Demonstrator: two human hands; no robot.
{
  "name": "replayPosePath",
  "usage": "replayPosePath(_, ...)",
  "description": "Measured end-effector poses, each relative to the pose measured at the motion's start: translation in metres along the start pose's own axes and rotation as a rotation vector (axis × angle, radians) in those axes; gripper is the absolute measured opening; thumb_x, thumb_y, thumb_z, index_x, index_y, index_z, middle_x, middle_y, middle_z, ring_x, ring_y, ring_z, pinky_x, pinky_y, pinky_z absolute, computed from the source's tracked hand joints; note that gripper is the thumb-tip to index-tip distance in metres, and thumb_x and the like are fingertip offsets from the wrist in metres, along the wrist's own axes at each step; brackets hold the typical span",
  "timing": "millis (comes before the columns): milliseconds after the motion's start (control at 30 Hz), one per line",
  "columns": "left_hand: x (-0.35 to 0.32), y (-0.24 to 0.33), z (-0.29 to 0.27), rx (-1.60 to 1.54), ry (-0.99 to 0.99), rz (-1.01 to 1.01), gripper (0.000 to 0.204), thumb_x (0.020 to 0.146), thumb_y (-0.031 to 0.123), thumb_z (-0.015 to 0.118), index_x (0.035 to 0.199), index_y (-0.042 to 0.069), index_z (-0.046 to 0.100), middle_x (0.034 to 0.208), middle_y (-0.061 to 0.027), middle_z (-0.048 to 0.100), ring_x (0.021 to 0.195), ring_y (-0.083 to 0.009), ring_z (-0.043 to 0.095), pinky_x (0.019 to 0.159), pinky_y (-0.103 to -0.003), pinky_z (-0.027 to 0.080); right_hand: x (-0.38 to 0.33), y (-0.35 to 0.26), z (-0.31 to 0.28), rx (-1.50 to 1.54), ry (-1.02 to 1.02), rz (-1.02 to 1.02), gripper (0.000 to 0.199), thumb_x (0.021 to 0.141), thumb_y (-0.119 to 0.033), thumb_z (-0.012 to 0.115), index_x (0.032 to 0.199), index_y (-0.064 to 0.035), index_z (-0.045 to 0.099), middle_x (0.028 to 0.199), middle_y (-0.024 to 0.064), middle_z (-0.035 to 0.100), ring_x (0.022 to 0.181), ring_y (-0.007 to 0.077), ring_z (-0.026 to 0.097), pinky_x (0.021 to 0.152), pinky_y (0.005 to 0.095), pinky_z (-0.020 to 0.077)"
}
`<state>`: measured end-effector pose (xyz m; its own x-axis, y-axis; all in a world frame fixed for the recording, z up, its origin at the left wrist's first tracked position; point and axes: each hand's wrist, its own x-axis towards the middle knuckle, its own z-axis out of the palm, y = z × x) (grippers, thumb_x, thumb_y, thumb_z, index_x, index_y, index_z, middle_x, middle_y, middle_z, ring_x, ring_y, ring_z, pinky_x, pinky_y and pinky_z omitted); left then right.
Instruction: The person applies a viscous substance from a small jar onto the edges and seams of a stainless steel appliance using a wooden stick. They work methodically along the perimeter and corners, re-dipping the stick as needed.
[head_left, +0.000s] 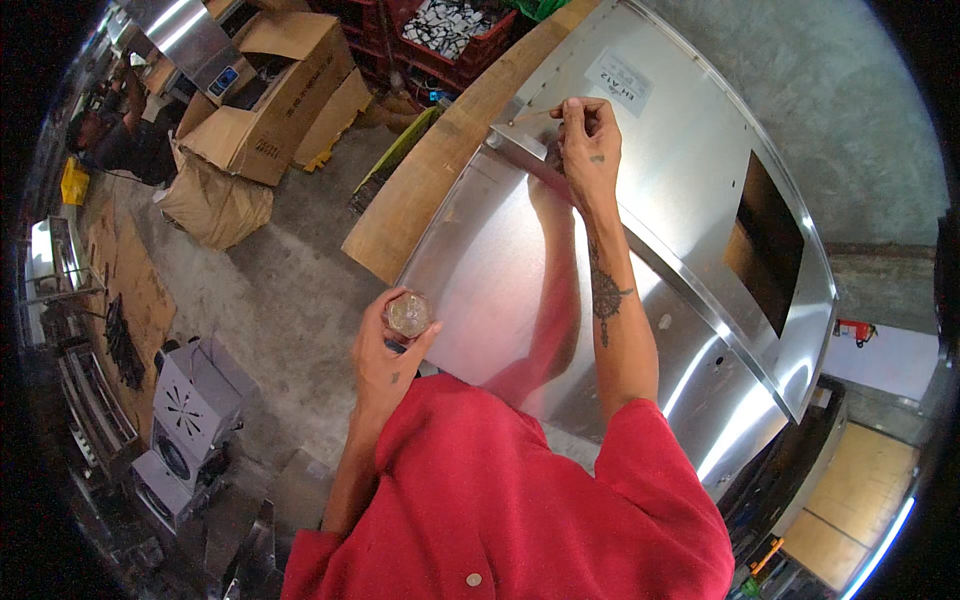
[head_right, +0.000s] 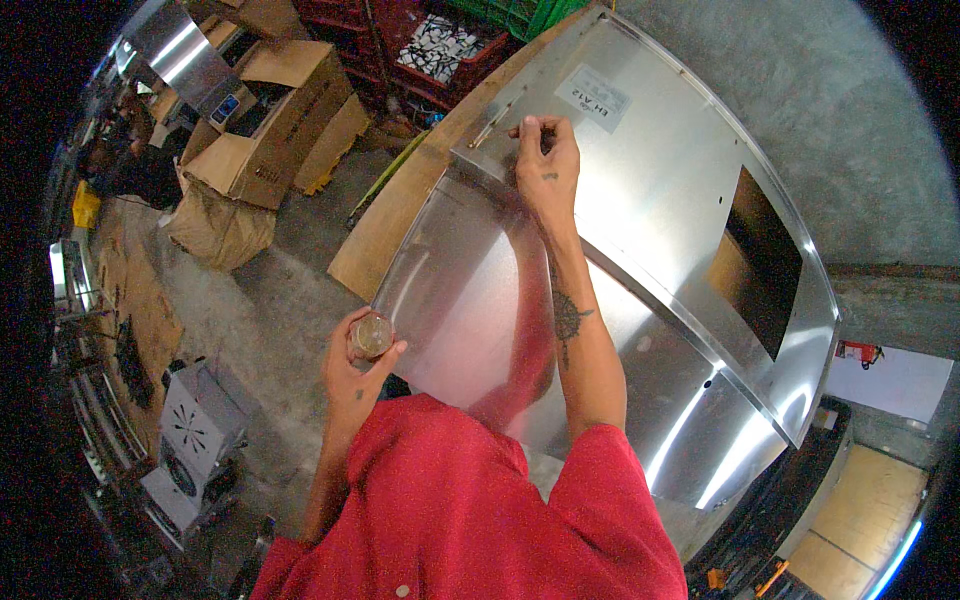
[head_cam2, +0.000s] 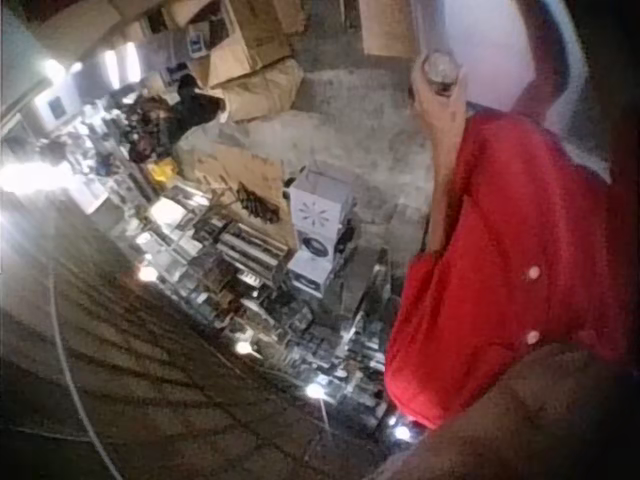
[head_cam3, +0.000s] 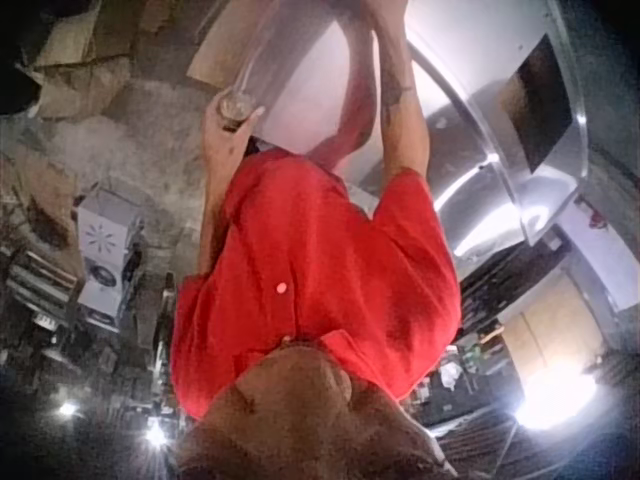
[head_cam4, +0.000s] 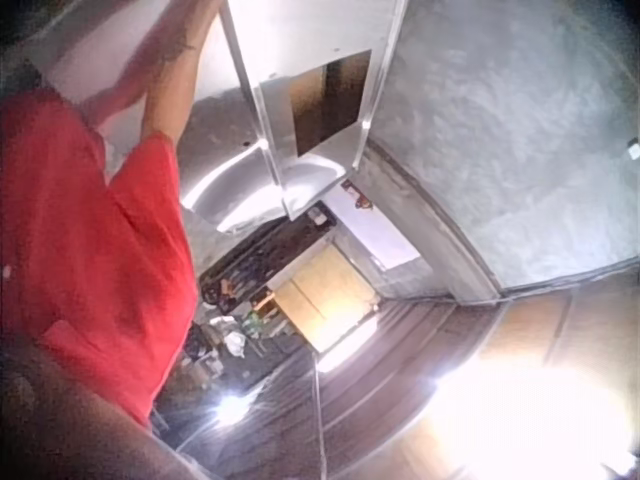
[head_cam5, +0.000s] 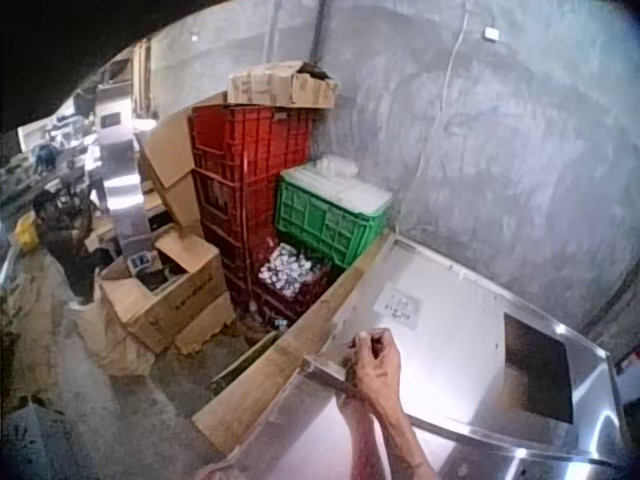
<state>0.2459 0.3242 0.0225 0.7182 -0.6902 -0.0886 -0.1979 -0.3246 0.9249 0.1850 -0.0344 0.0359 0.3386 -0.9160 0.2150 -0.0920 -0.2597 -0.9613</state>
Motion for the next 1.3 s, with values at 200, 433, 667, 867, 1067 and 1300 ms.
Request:
replayPosePath(200,0.004,0.004,0.001,-0.053,-0.012,-0.006,0.062,0.088,0.014,0.09,0.141,0.001,0.06,0.131,-0.0187,0.068,0.11,-0.0264,0.073,0.085,-0.037,0.063,-0.001,0.004,0.002,-0.035,-0.021,-0.056,0.025,0.111,-0.026,0.064,0.109,-0.0009,0.064,0.097,0.0049,0.072,0.075,0.0071,0.056,0.069,0.0249,0.0496)
replayPosePath(433,0.008,0.005,-0.001,-0.023,-0.039,-0.011,0.063,0.088,0.014,0.091,0.141,0.002,0.059,0.131,-0.019,0.068,0.111,-0.0259,0.073,0.084,-0.037,0.063,-0.004,-0.006,0.002,-0.054,-0.002,-0.013,0.025,0.11,-0.024,0.064,0.105,0.0006,0.066,0.091,0.009,0.073,0.082,0.0156,0.063,0.078,0.0324,0.0519)
replayPosePath(667,0.01,0.001,-0.002,-0.035,-0.042,-0.022,0.063,0.087,0.014,0.091,0.141,0.002,0.06,0.128,-0.0183,0.07,0.107,-0.0248,0.074,0.083,-0.036,0.062,-0.005,-0.007,0.004,-0.051,0.0,-0.032,0.027,0.11,-0.025,0.064,0.107,0.0011,0.066,0.091,0.009,0.074,0.083,0.016,0.063,0.078,0.0327,0.052)
replayPosePath(867,0.01,-0.006,-0.002,-0.021,-0.038,0.023,0.063,0.088,0.014,0.091,0.141,0.002,0.059,0.127,-0.0182,0.07,0.106,-0.0243,0.074,0.082,-0.036,0.062,-0.005,-0.006,0.003,-0.086,-0.029,-0.002,0.028,0.111,-0.027,0.064,0.11,0.0009,0.065,0.096,0.0076,0.073,0.08,0.0113,0.06,0.075,0.0282,0.0522)
replayPosePath(1067,0.012,-0.004,-0.003,-0.019,-0.052,-0.002,0.062,0.089,0.014,0.09,0.141,0.002,0.059,0.128,-0.0182,0.069,0.108,-0.0243,0.074,0.083,-0.036,0.062,-0.004,-0.002,0.003,-0.088,-0.027,-0.036,0.029,0.111,-0.029,0.064,0.111,0.0008,0.065,0.098,0.0065,0.073,0.079,0.009,0.059,0.074,0.0261,0.0519)
replayPosePath(1300,0.013,-0.003,-0.002,-0.012,-0.056,-0.012,0.062,0.088,0.013,0.09,0.14,0.002,0.059,0.127,-0.0175,0.07,0.108,-0.0239,0.074,0.083,-0.035,0.062,-0.007,-0.013,0.006,-0.099,-0.028,0.014,0.027,0.11,-0.025,0.063,0.106,0.0015,0.067,0.092,0.0088,0.073,0.083,0.0155,0.062,0.079,0.0315,0.0509)
